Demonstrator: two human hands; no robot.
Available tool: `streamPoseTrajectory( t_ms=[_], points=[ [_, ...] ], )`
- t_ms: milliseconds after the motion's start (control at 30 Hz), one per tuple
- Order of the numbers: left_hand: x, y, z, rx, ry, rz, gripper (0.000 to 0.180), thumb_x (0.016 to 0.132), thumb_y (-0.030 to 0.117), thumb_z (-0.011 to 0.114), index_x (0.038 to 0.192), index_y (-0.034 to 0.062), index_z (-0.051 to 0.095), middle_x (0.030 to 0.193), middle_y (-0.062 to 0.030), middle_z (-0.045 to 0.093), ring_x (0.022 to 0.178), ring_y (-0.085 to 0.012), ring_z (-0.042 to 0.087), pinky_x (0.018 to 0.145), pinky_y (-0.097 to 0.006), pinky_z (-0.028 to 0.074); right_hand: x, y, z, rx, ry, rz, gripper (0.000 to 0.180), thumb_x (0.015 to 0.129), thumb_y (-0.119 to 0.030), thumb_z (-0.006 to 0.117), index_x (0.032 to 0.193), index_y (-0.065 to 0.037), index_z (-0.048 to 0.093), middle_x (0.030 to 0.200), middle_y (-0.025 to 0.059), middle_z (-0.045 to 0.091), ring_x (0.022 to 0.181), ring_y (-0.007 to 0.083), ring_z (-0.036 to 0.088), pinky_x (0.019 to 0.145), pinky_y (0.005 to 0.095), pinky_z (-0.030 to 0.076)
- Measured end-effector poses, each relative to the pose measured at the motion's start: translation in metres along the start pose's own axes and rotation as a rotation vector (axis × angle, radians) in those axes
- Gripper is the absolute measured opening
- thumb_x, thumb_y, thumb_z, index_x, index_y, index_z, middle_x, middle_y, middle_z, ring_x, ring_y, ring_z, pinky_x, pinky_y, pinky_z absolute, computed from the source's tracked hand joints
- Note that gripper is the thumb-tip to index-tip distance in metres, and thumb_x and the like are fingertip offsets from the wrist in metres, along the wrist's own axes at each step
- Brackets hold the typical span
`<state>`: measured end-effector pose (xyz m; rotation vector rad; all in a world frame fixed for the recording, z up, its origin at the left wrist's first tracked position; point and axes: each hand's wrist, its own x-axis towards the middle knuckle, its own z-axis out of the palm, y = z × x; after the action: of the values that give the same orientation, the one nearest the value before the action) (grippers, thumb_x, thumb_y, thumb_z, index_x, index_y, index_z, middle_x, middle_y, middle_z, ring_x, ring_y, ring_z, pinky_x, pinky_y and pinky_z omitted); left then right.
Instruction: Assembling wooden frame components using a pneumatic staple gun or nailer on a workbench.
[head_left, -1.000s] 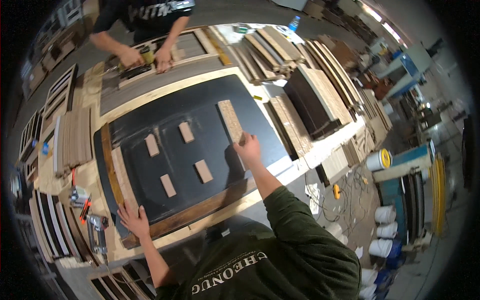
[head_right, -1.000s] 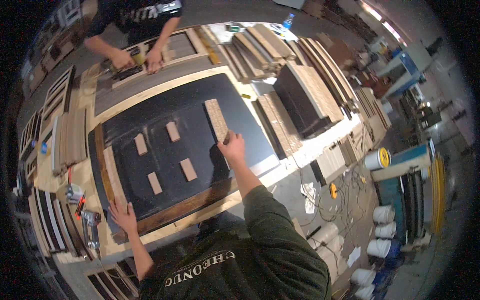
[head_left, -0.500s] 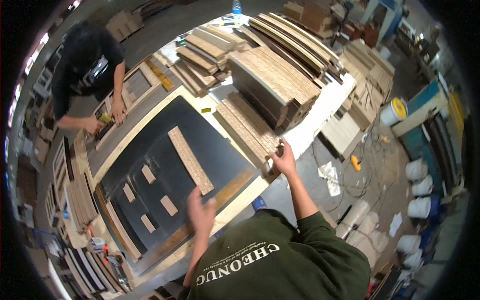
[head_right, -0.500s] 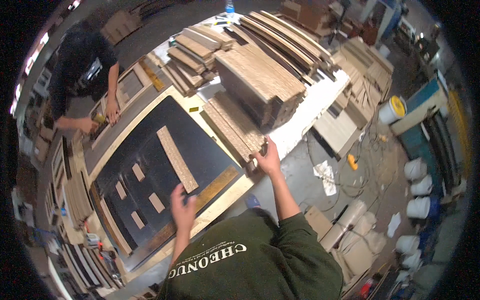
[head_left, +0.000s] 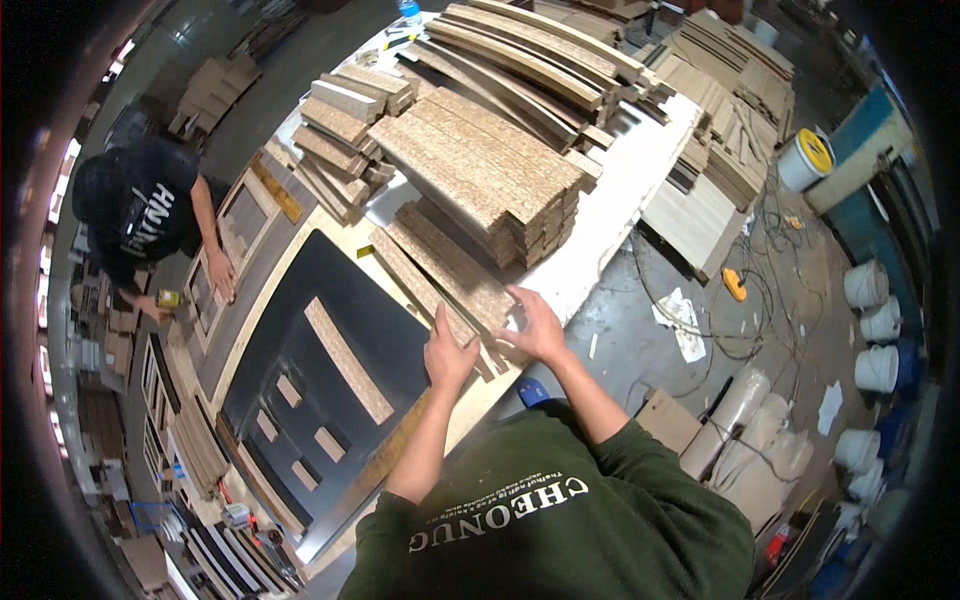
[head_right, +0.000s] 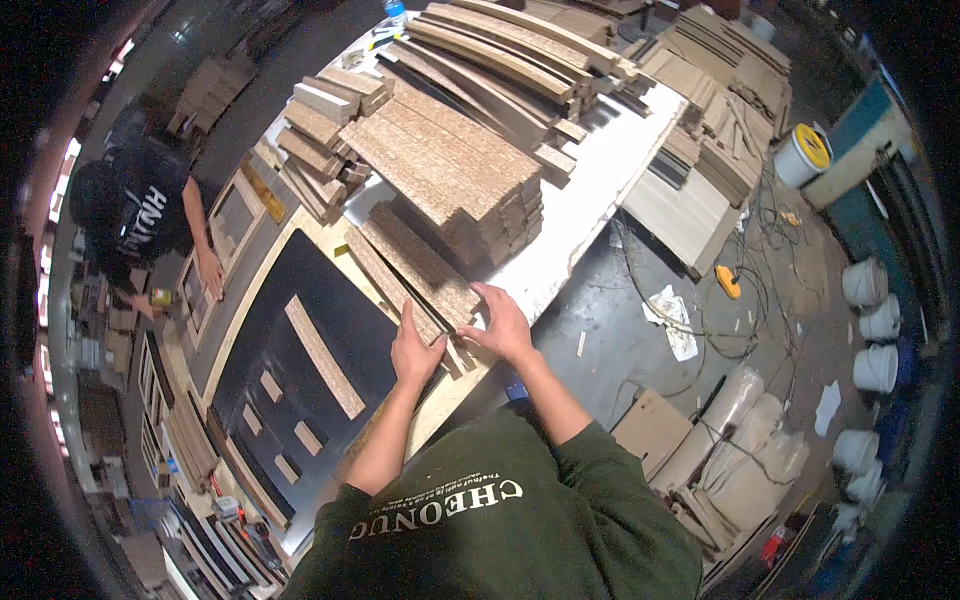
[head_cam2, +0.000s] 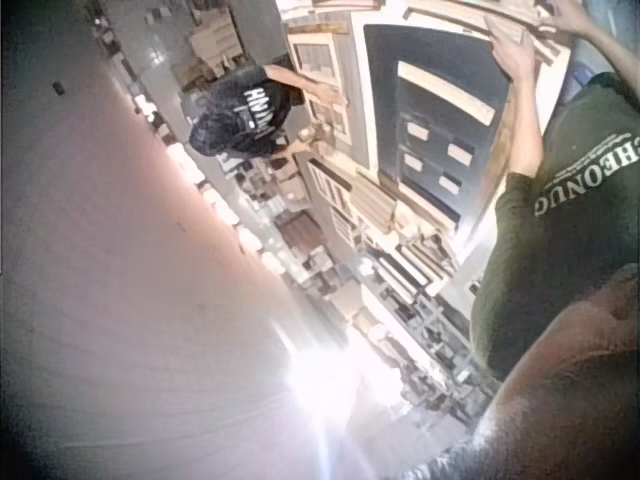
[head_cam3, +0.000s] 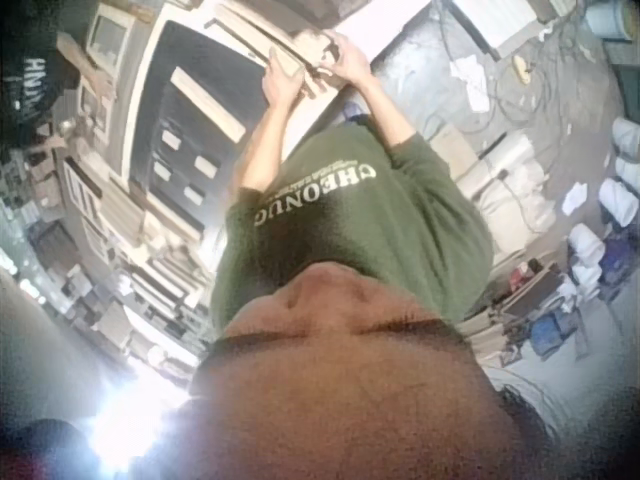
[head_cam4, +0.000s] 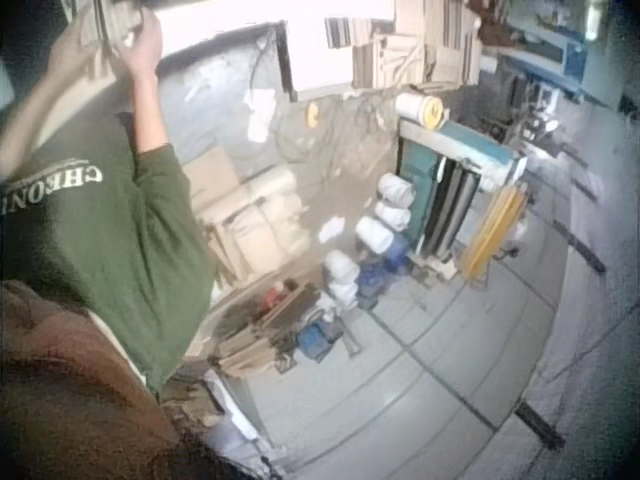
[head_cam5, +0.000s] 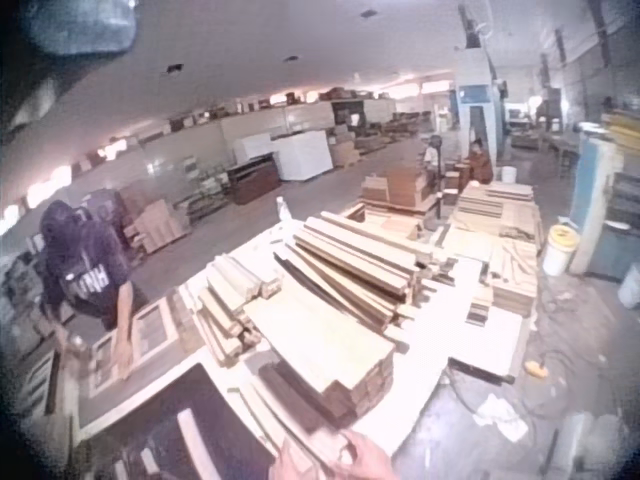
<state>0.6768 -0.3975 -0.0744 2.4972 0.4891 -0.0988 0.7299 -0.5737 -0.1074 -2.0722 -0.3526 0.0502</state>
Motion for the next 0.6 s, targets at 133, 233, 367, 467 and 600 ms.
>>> streamPoseTrajectory(
  t_ms=[133, 233, 367, 467, 600],
  points=[
    [0.005, 0.01, -0.003, 0.006, 0.038, -0.123, 0.094, 0.067, 0.031, 0.073, 0.143, 0.0123, 0.021, 0.133, -0.0213, 0.042, 0.115, -0.0369, 0.049, 0.095, -0.044, 0.04, -0.001, -0.002, -0.001, -0.015, 0.012, -0.067, 0.074, 0.065, -0.031, 0.08, 0.128, -0.011, 0.046, 0.122, 0.0135, 0.052, 0.109, 0.0325, 0.052, 0.093, 0.0395, 0.043],
    [0.008, 0.014, 0.005, 0.053, 0.091, -0.137, 0.092, 0.068, 0.032, 0.071, 0.143, 0.0172, 0.021, 0.129, -0.0201, 0.043, 0.115, -0.0366, 0.048, 0.094, -0.046, 0.039, -0.004, 0.009, 0.003, 0.063, 0.013, -0.047, 0.07, 0.067, -0.029, 0.078, 0.127, -0.009, 0.047, 0.122, 0.0133, 0.053, 0.108, 0.0303, 0.054, 0.092, 0.0369, 0.044],
    [0.014, 0.015, 0.011, -0.013, 0.131, -0.213, 0.089, 0.069, 0.029, 0.067, 0.143, 0.0142, 0.02, 0.129, -0.0194, 0.042, 0.114, -0.0373, 0.047, 0.094, -0.046, 0.038, -0.004, 0.015, 0.0, 0.237, 0.002, 0.052, 0.059, 0.073, -0.022, 0.076, 0.124, -0.007, 0.05, 0.115, 0.0107, 0.054, 0.098, 0.0217, 0.058, 0.084, 0.0303, 0.047],
    [0.019, 0.019, 0.011, -0.137, 0.152, -0.265, 0.089, 0.07, 0.021, 0.066, 0.143, 0.0122, 0.018, 0.136, -0.0209, 0.037, 0.121, -0.0382, 0.041, 0.098, -0.044, 0.036, -0.003, 0.015, -0.004, 0.344, 0.011, 0.073, 0.052, 0.076, -0.013, 0.072, 0.122, -0.006, 0.051, 0.11, 0.0094, 0.054, 0.092, 0.0179, 0.058, 0.08, 0.0279, 0.048],
    [0.014, -0.033, 0.015, -0.468, 0.353, 0.003, 0.088, 0.072, 0.007, 0.062, 0.146, 0.0117, 0.015, 0.147, -0.0197, 0.024, 0.134, -0.0332, 0.027, 0.103, -0.042, 0.033, -0.006, -0.009, -0.008, 0.243, 0.129, 0.035, 0.04, 0.077, -0.004, 0.064, 0.116, -0.007, 0.055, 0.109, 0.0093, 0.054, 0.091, 0.0169, 0.057, 0.081, 0.0284, 0.047]
  ],
)
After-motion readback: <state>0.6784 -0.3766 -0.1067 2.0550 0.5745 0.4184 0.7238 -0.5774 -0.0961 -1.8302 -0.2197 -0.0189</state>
